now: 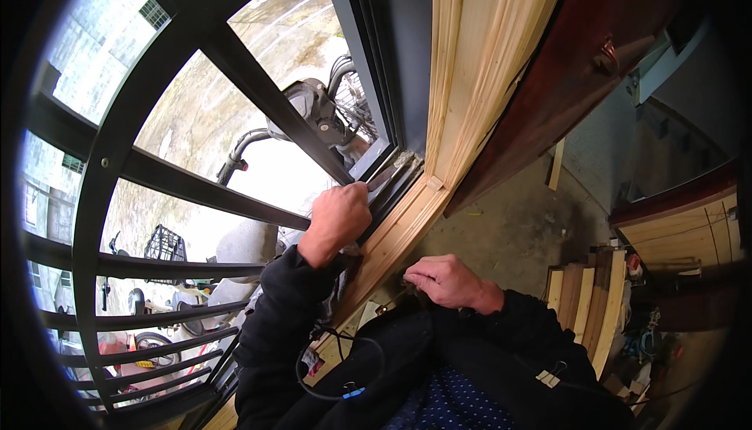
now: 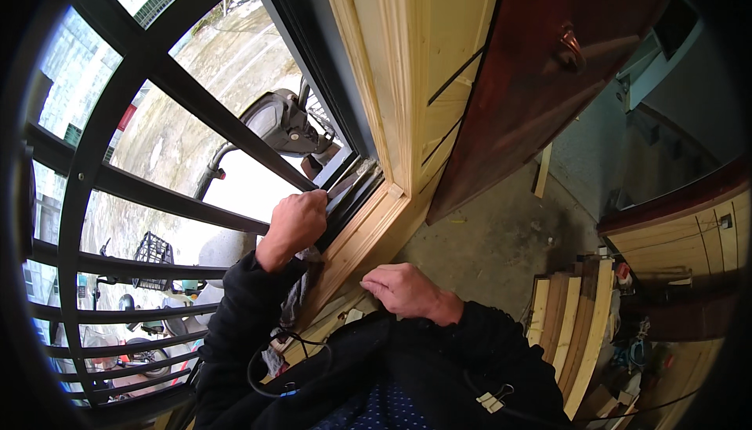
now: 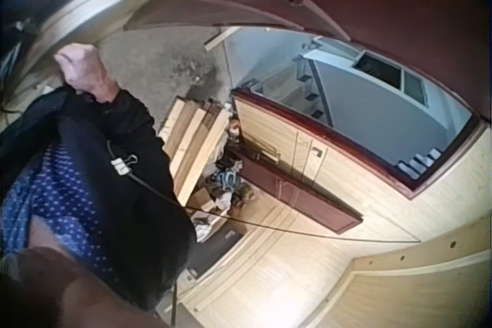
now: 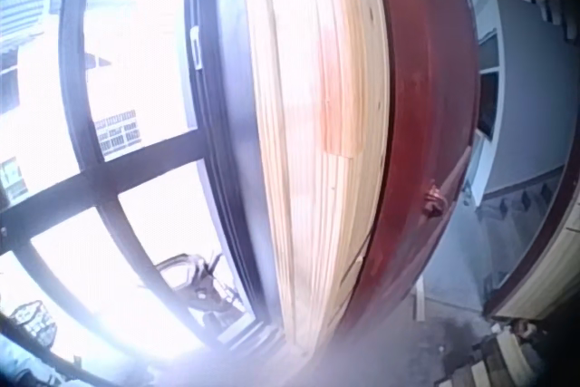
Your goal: The person cleans the window sill with a cloth and screwdriver, then uses a wooden stick to apply a substance into the gap between the window frame and the sill. They repeatedly wipe and scrape the area with a cloth and a metal tool.
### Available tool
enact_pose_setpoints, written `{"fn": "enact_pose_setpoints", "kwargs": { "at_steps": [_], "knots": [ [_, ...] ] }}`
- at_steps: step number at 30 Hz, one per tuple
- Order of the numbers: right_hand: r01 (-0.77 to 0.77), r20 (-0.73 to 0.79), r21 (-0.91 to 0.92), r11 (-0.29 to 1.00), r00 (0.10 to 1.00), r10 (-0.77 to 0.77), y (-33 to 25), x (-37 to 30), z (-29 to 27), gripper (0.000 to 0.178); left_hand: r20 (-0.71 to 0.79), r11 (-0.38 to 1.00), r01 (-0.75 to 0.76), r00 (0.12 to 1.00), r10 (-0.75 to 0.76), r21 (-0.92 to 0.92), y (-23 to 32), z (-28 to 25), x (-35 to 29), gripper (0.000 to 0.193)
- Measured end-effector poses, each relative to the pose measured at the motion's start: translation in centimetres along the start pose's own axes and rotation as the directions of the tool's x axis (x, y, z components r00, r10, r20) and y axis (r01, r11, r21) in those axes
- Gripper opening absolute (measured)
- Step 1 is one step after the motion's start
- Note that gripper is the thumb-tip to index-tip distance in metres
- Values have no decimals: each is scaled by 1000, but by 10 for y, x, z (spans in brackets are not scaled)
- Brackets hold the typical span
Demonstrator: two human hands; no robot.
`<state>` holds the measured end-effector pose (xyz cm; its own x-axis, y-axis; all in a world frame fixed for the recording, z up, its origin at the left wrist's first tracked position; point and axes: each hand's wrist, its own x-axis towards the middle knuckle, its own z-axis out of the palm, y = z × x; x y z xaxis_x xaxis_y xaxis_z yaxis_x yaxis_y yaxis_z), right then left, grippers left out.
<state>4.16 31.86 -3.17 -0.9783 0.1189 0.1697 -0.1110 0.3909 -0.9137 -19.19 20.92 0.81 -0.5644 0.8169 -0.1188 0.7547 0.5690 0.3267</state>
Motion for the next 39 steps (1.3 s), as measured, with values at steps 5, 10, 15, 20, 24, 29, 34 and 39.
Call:
{"fn": "enact_pose_setpoints", "kwargs": {
  "at_steps": [5, 10, 15, 20, 24, 29, 34, 39],
  "knots": [
    [9, -51, 6, 1000, 999, -9, -2, 1, -7, 10, 0, 1000, -16, 1000, 16, 4, 13, 11, 23, 18],
    [-38, -98, 34, 999, 994, 41, -4, 1, -12, 9, -15, 997, 0, 1000, -1, -71, 11, 22, 27, 19],
    [-6, -102, 17, 1000, 995, 7, -5, 5, -10, 10, -76, 994, 2, 997, -10, -105, 8, 29, 28, 31],
    [-29, -107, 17, 999, 994, 30, -5, 4, -8, 11, -57, 994, 46, 997, -52, -99, 7, 33, 30, 40],
    [-32, -116, 14, 999, 993, 34, -6, 0, -5, 10, -68, 992, 47, 996, -55, -117, 4, 35, 29, 37],
    [-41, -130, 9, 999, 991, 42, -7, -4, -3, 11, -75, 990, 41, 996, -51, -132, 1, 38, 29, 36],
    [-69, -136, 6, 998, 988, 70, -7, -7, -2, 11, -136, 988, 13, 990, -34, -153, 1, 40, 29, 34],
    [-67, -146, 5, 998, 987, 67, -7, -9, -1, 12, -107, 991, 12, 994, -26, -132, 1, 38, 28, 35]
  ]
}}
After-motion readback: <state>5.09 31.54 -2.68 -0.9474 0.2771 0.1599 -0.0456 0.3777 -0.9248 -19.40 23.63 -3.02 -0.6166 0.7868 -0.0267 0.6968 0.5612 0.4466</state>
